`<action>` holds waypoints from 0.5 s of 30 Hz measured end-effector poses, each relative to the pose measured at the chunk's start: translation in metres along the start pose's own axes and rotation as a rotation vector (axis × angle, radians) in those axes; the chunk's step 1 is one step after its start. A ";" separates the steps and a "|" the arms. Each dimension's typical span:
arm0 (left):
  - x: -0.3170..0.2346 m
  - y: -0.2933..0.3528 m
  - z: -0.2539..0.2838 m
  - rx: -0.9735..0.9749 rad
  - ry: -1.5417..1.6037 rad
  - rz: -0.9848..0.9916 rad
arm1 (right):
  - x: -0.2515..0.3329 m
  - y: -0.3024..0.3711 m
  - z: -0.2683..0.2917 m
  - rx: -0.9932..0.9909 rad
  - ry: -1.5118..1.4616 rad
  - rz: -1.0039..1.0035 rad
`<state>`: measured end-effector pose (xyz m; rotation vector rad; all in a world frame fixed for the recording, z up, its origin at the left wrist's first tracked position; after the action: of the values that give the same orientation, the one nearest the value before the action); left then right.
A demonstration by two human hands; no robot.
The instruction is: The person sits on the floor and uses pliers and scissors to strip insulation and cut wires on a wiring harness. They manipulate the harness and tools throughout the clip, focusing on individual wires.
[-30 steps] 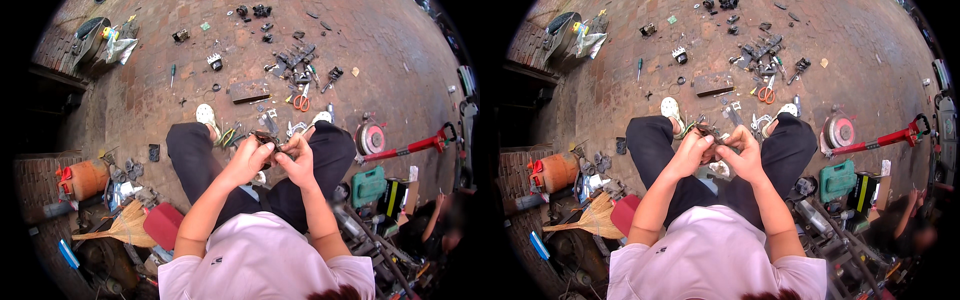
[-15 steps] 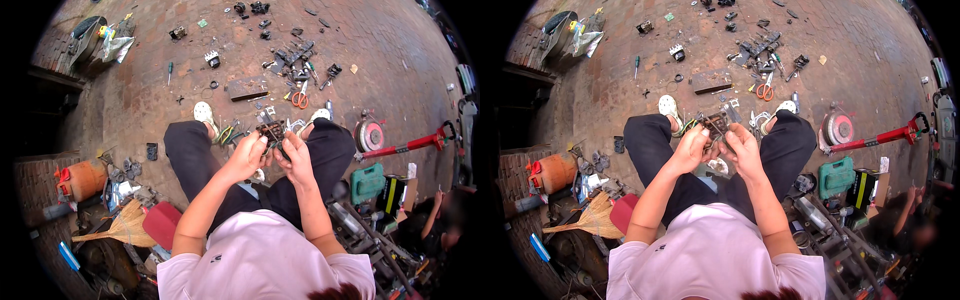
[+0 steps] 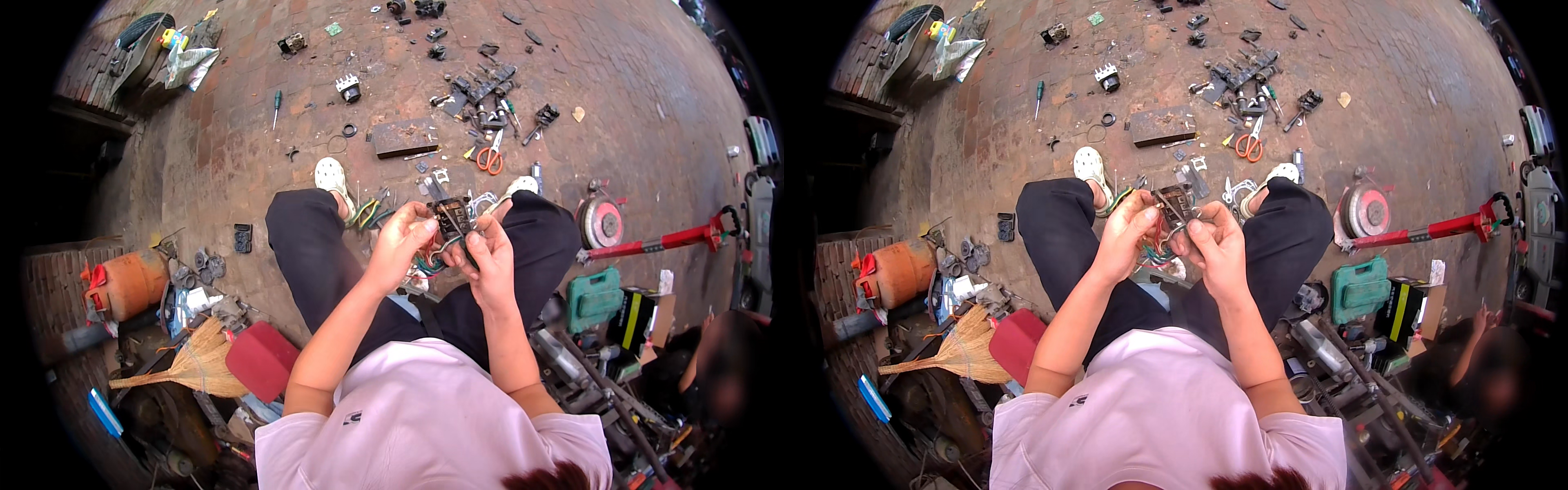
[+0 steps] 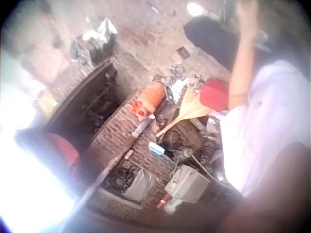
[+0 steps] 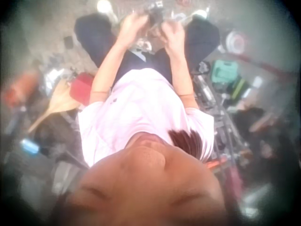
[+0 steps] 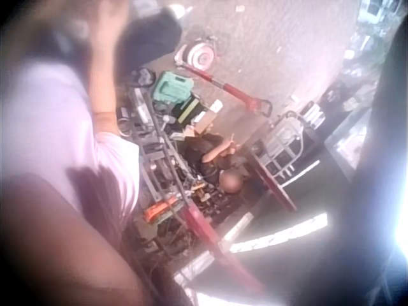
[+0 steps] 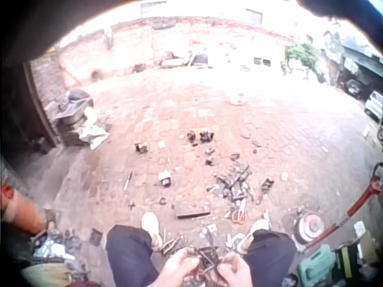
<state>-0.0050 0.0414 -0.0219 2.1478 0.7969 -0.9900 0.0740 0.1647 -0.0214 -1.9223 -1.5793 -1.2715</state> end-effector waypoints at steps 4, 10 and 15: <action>0.012 -0.003 -0.001 -0.223 0.198 0.016 | -0.008 0.001 -0.003 -0.091 0.068 0.089; 0.031 -0.005 0.012 -0.146 0.416 0.122 | -0.016 -0.001 0.000 -0.144 -0.081 0.002; 0.035 -0.007 0.015 -0.091 0.473 0.138 | -0.019 -0.004 0.005 -0.029 -0.276 -0.148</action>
<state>0.0022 0.0442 -0.0600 2.3510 0.8730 -0.3667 0.0729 0.1582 -0.0409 -2.1069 -1.8774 -1.1261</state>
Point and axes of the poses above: each hand's wrist, its own y-axis away from the middle knuckle, its own z-axis out of the back of the hand, x = y × z, the point moved 3 cm from there along -y, towards the middle knuckle, and after that the axes turned 3 degrees about y, right-handed, at the moved point
